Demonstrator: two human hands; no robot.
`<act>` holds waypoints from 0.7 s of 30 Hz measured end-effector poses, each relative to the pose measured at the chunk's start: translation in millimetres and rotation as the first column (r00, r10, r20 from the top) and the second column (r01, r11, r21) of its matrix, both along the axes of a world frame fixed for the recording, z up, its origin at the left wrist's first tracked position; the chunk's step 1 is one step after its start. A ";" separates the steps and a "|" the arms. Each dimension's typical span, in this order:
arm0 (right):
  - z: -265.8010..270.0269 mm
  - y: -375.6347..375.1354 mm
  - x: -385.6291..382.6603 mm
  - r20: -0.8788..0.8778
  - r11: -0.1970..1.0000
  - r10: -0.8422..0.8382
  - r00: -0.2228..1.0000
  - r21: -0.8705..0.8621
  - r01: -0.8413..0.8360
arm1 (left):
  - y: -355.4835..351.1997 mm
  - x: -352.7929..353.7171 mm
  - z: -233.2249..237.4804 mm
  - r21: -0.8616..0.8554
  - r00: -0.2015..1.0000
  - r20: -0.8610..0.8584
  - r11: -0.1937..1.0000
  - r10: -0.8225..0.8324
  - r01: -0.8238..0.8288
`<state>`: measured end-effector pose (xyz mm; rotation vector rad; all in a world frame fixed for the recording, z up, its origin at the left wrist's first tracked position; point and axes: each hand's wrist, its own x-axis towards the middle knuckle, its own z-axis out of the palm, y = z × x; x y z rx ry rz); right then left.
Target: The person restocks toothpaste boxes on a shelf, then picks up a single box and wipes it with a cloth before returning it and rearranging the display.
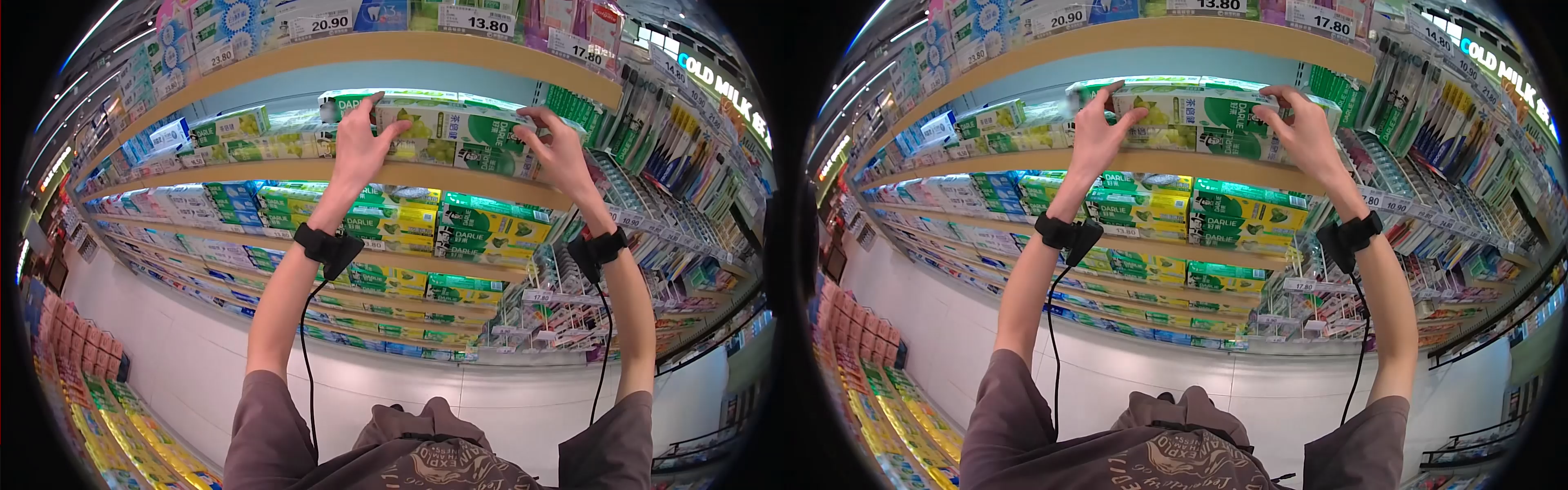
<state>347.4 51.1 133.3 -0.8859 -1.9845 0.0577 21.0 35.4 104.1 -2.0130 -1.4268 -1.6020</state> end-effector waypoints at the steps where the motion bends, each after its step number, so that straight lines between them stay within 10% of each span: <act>1: 0.7 -1.3 0.1 0.001 1.000 0.000 1.000 -0.002 0.000 | 0.1 0.2 0.3 -0.033 1.000 0.021 0.999 -0.007 0.007; 16: 37.5 -67.5 -32.4 0.276 0.955 0.070 0.959 0.261 -0.144 | -68.6 63.7 37.6 0.376 0.839 0.120 0.806 -0.531 0.456; 21: 31.9 -74.9 -38.0 -0.003 0.970 0.230 0.973 -0.081 -0.229 | -63.2 79.3 7.4 0.359 0.757 0.283 0.797 -0.589 0.486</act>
